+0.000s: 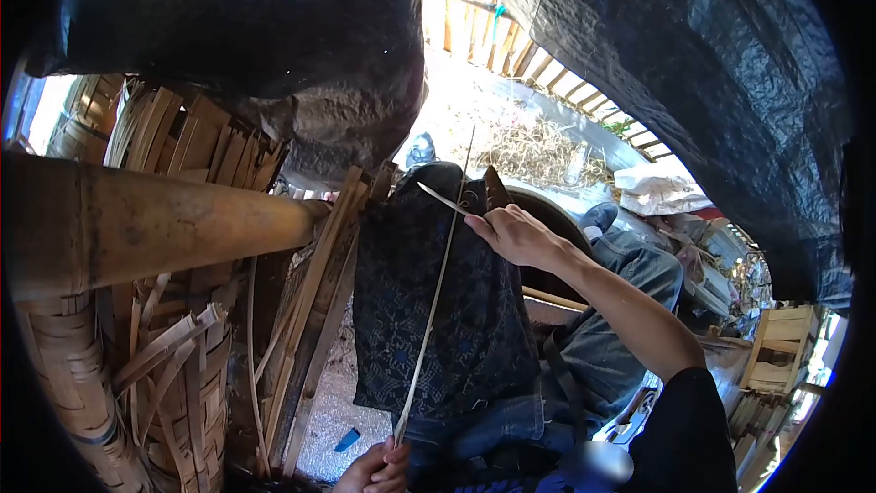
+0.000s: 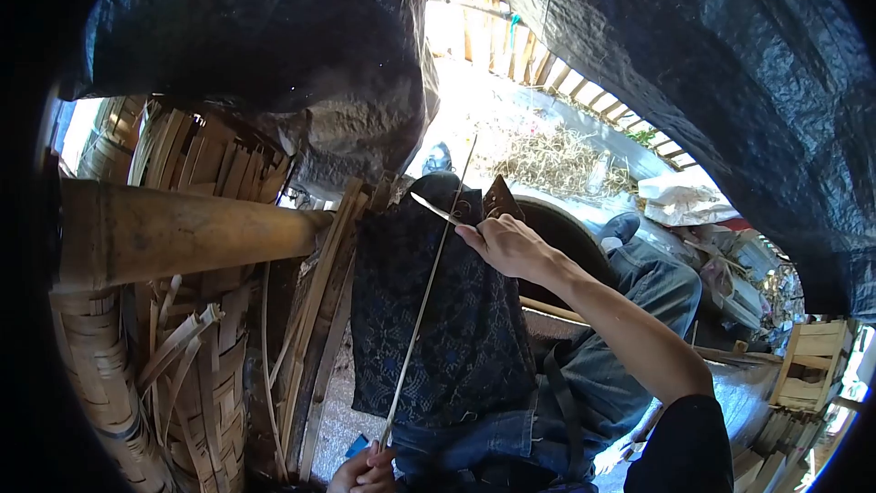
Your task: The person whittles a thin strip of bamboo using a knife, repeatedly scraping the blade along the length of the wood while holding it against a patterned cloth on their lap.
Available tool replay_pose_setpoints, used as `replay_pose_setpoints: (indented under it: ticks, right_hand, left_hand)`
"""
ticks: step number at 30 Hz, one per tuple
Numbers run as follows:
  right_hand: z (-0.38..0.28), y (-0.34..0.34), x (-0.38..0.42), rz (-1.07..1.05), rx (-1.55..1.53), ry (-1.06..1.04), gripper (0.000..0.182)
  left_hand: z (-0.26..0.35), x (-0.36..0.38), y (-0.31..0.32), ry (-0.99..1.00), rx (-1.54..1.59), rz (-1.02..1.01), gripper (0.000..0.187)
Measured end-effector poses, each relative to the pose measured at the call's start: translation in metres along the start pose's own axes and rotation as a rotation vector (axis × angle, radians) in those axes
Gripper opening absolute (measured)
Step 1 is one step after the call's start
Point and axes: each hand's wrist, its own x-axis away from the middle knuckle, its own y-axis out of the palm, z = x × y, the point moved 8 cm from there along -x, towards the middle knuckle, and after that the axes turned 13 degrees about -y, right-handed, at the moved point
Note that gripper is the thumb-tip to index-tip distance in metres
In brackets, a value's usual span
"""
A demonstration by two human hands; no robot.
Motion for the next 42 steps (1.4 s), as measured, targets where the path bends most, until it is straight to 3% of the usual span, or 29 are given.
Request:
replay_pose_setpoints:
  ticks: [4,5,7,9,12,14,19,26,32,34,35,36,39,41,42]
  right_hand:
    - [0.016,0.003,-0.006,0.000,-0.064,-0.034,0.054]
    - [0.019,0.004,-0.006,0.001,-0.062,-0.029,0.054]
    - [0.019,0.002,-0.007,0.080,-0.059,-0.110,0.053]
    - [0.033,-0.002,-0.012,0.046,-0.048,-0.036,0.052]
    - [0.051,-0.001,-0.018,-0.024,-0.091,0.075,0.049]
    - [0.043,-0.006,-0.022,0.108,0.018,-0.158,0.059]
    - [0.056,0.009,-0.020,0.033,-0.149,0.010,0.044]
    - [0.054,0.015,-0.020,0.219,-0.161,-0.096,0.043]
    - [0.055,0.004,-0.022,0.203,-0.093,0.033,0.038]
    - [0.062,0.006,-0.029,0.135,-0.053,0.071,0.039]
    - [0.061,0.005,-0.030,0.151,-0.097,0.018,0.054]
    - [0.064,0.009,-0.029,0.150,-0.100,0.017,0.054]
    - [0.058,0.001,-0.025,0.259,-0.023,-0.132,0.051]
    - [0.066,0.007,-0.027,0.124,-0.067,-0.100,0.034]
    - [0.069,0.009,-0.029,0.123,-0.071,-0.097,0.034]
  left_hand:
    - [0.001,0.005,0.009,-0.018,0.002,-0.014,0.023]
    - [0.001,0.008,0.004,-0.013,0.002,0.120,0.025]
    - [-0.002,0.007,-0.003,-0.013,0.034,0.139,0.026]
    - [-0.004,0.011,-0.004,-0.013,0.037,0.203,0.025]
    - [-0.004,0.011,0.002,-0.052,0.006,0.159,0.025]
    - [-0.006,0.010,0.003,-0.067,-0.005,0.126,0.025]
    - [-0.007,0.007,-0.003,-0.095,-0.057,0.041,0.025]
    - [-0.007,0.007,-0.001,-0.123,-0.096,-0.034,0.025]
    - [-0.011,0.010,-0.002,-0.153,-0.129,-0.098,0.025]
    - [-0.011,0.013,-0.001,-0.164,-0.146,-0.135,0.025]
    - [-0.010,0.013,-0.002,-0.157,-0.143,-0.114,0.024]
    - [-0.009,0.013,0.000,-0.147,-0.143,-0.103,0.024]
    - [-0.008,0.012,0.002,-0.136,-0.146,-0.068,0.024]
    - [-0.006,0.012,0.004,-0.129,-0.146,-0.051,0.024]
    - [-0.006,0.013,0.004,-0.123,-0.144,-0.040,0.024]
